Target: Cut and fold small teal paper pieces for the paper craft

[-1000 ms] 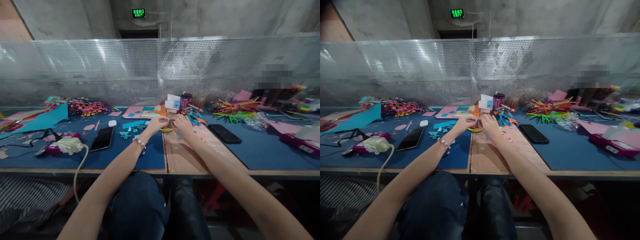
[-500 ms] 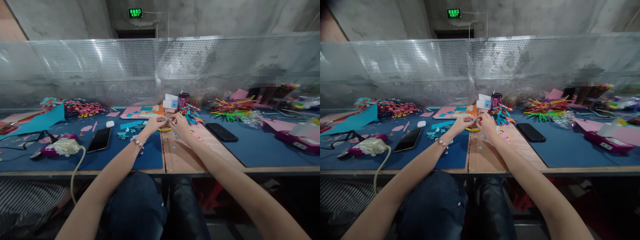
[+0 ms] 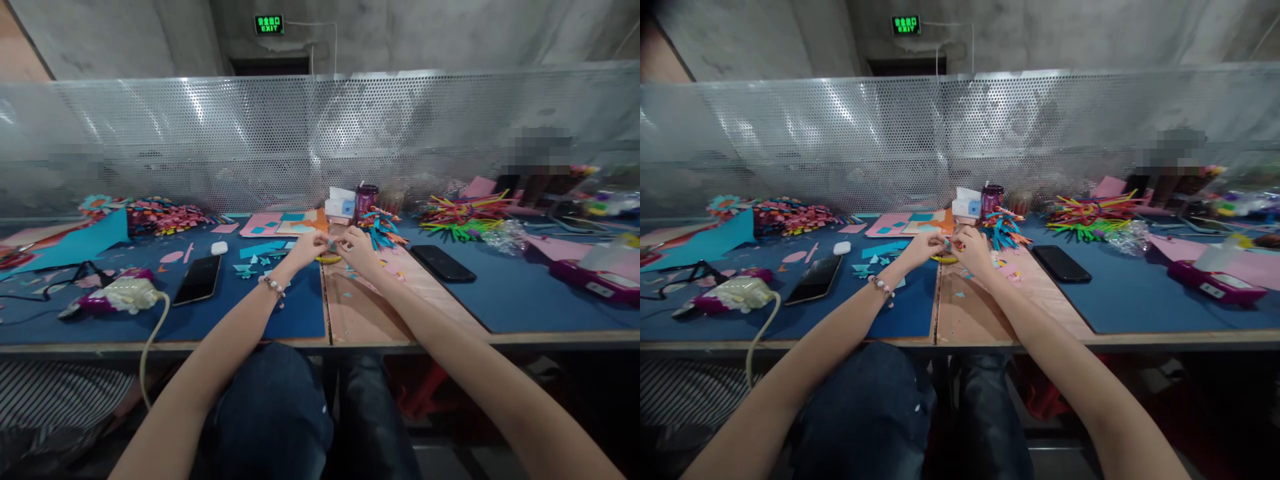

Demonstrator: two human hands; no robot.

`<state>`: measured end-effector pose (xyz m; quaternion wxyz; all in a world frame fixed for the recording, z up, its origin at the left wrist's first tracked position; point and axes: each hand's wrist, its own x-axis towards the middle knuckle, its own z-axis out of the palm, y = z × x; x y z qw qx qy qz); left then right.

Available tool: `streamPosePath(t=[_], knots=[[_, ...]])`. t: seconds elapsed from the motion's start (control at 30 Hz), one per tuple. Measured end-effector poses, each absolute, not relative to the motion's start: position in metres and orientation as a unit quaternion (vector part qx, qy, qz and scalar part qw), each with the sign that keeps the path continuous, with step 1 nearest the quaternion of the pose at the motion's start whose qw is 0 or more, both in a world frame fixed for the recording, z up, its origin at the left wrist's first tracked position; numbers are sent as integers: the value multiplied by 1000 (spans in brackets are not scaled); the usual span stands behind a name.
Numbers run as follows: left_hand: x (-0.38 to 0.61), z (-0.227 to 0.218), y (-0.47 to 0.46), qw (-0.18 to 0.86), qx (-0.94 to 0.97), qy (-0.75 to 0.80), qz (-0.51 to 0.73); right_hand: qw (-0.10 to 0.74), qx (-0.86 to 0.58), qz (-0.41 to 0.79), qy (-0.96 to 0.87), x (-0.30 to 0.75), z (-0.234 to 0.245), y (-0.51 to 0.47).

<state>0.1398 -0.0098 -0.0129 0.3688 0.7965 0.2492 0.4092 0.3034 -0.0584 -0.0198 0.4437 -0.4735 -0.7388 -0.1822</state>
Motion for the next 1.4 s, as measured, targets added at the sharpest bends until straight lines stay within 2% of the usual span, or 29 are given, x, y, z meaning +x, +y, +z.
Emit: streamPosePath(t=[0.2, 0.4, 0.53, 0.67, 0.73, 0.83, 0.9, 0.97, 1.07, 1.13, 1.4], knots=[[140, -13, -18, 437, 731, 339, 399, 440, -476, -211, -732, 306, -19, -57], [142, -4, -23, 670, 628, 266, 293, 326, -442, -317, -773, 306, -20, -58], [144, -4, -24, 675, 621, 258, 304, 267, -425, -370, -782, 304, -19, -61], [142, -9, -23, 629, 643, 254, 355, 253, -411, -356, -800, 302, -16, -66], [141, -10, -23, 601, 662, 249, 373, 277, -411, -334, -802, 301, -15, -67], [140, -9, -23, 567, 692, 253, 368, 382, -446, -272, -762, 302, -14, -65], [140, -8, -23, 551, 709, 262, 353, 462, -479, -199, -719, 304, -13, -62], [140, -9, -23, 532, 728, 269, 339, 503, -496, -96, -701, 307, -11, -60], [140, -11, -22, 506, 751, 268, 330, 515, -491, 69, -699, 311, -9, -61], [140, -12, -22, 498, 758, 265, 327, 524, -489, 138, -684, 312, -7, -62], [139, -11, -23, 490, 767, 261, 322, 524, -479, 232, -665, 315, -11, -57]])
